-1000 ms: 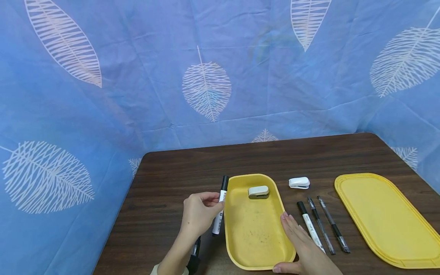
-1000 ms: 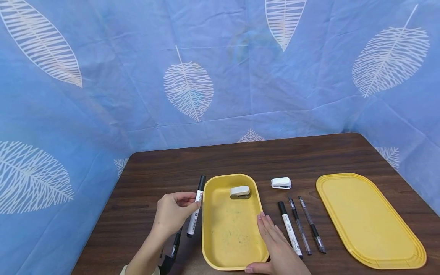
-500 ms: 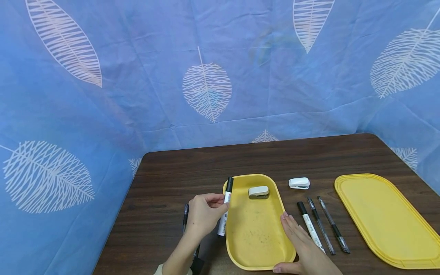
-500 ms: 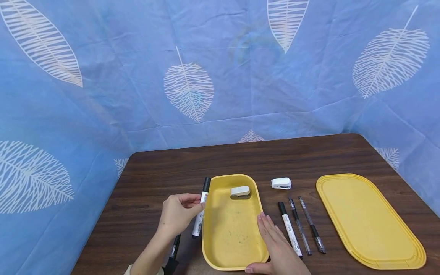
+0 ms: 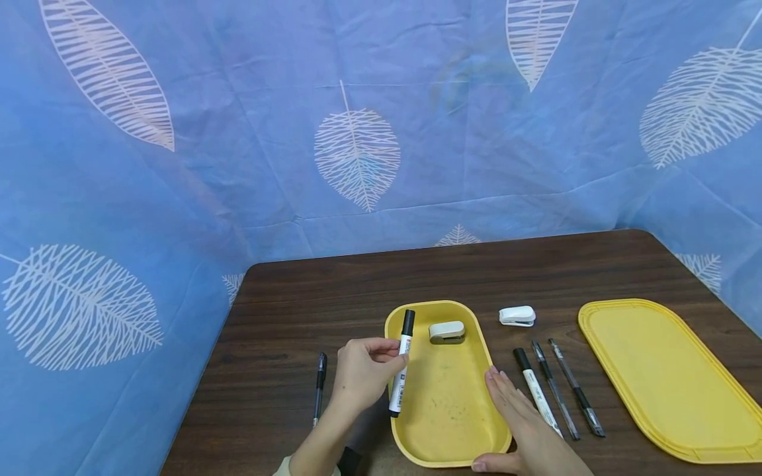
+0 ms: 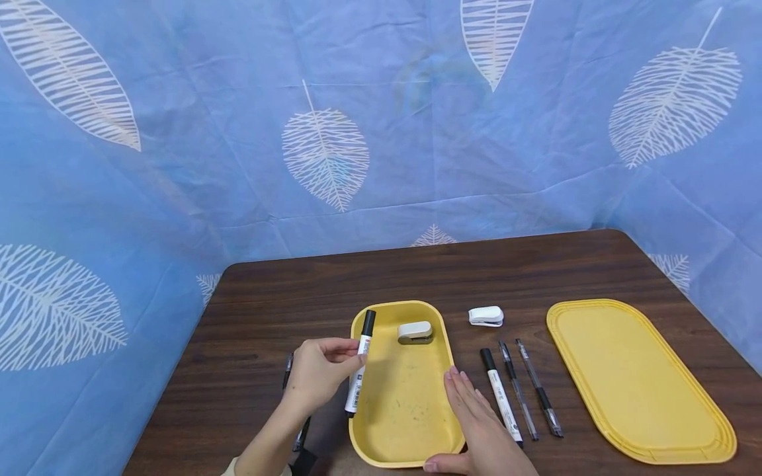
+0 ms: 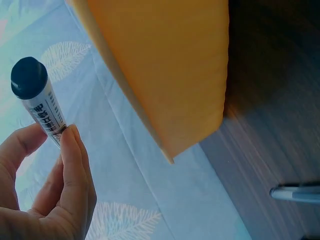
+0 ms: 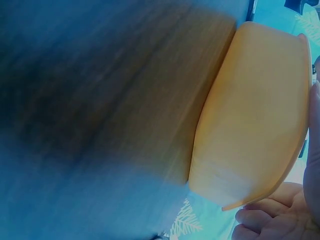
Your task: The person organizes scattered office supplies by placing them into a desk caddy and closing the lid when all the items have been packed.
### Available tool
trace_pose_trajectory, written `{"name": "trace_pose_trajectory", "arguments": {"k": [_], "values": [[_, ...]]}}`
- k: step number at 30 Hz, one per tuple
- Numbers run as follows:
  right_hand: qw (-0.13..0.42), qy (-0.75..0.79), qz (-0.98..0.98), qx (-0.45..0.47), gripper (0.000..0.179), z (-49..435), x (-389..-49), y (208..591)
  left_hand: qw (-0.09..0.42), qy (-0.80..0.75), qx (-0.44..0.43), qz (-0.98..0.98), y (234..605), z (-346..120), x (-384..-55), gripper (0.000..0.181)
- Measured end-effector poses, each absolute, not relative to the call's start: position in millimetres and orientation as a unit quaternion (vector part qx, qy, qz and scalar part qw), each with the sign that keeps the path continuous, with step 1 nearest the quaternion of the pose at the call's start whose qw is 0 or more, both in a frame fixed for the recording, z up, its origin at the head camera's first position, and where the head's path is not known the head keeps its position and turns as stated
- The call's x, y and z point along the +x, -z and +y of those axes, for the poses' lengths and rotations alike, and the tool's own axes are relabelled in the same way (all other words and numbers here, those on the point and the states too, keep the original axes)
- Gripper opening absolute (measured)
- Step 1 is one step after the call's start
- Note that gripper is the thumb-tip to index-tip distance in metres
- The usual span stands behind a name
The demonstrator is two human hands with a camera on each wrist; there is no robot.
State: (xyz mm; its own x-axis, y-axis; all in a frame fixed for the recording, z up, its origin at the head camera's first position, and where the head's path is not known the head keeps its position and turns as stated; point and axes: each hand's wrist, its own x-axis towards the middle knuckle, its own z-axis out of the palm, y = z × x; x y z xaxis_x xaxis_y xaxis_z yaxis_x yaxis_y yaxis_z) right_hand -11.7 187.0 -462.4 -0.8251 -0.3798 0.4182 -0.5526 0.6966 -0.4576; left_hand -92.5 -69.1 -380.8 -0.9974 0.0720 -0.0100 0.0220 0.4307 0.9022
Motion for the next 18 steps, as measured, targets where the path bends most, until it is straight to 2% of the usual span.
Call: {"name": "trace_pose_trajectory", "arguments": {"k": [11,18], "values": [[0.125,-0.302,-0.914,0.241,0.119,185,-11,459,0.044,-0.553,0.022,0.832,389,-59,-94,0.023],[0.134,-0.291,-0.915,0.244,0.119,185,-10,460,0.047,-0.573,0.026,0.817,395,-49,-93,0.024]]}}
